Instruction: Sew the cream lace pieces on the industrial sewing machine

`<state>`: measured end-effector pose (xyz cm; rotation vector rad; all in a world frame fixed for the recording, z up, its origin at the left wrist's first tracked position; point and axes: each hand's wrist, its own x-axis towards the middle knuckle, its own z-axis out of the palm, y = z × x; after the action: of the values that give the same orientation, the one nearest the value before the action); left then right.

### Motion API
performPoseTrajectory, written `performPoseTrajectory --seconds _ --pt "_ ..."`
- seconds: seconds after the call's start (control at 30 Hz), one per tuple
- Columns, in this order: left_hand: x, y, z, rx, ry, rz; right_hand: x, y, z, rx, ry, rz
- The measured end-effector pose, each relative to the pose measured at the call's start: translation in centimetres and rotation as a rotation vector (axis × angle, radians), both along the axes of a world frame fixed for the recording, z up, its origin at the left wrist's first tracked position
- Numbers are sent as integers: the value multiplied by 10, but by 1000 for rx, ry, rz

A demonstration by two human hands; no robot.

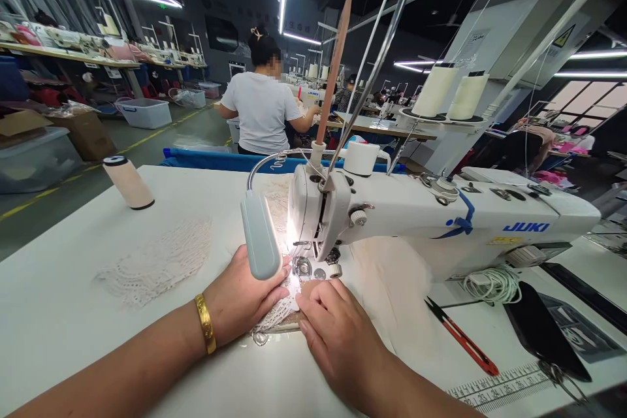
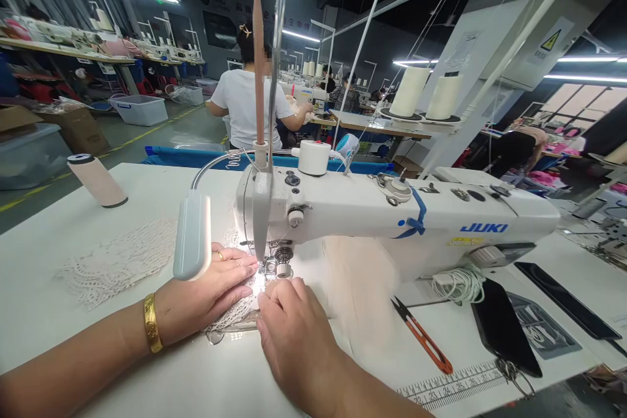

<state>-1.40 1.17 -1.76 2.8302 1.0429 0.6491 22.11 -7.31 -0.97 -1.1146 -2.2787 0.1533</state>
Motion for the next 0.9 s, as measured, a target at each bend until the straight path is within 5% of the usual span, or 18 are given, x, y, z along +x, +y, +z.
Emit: performPoseTrajectory --seconds 0.47,0.9 --pt "2 -5 15 9 33 -15 0 1 -6 63 -2 8" --pt "2 6 7 95 -20 -26 -1 5 -8 101 -27 37"
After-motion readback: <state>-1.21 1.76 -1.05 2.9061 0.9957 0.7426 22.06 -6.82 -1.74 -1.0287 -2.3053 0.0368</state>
